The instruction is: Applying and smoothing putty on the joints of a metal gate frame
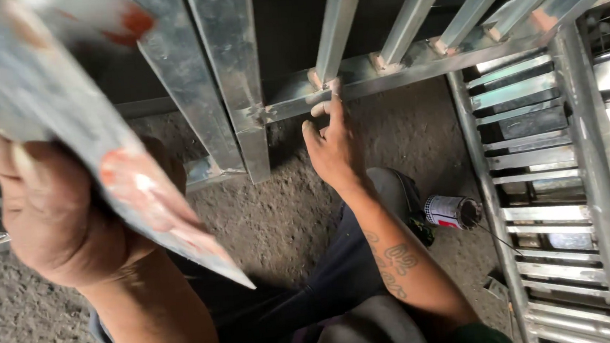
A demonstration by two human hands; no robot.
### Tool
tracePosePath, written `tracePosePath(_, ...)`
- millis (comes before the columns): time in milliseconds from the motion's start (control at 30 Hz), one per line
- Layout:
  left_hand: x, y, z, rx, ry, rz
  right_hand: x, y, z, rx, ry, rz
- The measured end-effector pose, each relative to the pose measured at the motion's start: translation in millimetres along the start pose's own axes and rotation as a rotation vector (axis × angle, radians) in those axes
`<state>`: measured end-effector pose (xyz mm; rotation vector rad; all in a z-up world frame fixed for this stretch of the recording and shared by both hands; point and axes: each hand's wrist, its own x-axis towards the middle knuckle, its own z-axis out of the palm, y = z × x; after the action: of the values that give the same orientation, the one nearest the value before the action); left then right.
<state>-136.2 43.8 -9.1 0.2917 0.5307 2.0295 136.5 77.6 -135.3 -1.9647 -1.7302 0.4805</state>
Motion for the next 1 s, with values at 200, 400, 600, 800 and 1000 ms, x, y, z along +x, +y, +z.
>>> tracePosePath(200, 8.8, 27.2, 14.7, -0.206, -0.220, -0.266, 20.8, -9.5, -14.2, 0.105, -0.174, 0.365)
tracePosePath(400, 13.7, 24.7, 22.7, -0.412, 0.471, 0.018, 1.1, 5.3, 1.0, 0.198, -0.022, 0.116)
tracePosePath(600, 10.0, 15.9, -15.1, -0.247, 0.153, -0.092, -13.1, -25.9, 16.7, 0.069, -0.098, 0.243)
tracePosePath(800, 10.8, 20.2, 28.0, -0.102, -0.005, -0.171, -25.1, -24.6, 9.4, 0.214, 0.004, 0.075)
tracePosePath(1000, 7.4, 17.4, 13.9, -0.401, -0.243, -0.415, -16.6, -6.5, 21.4, 0.422, 0.047, -0.056)
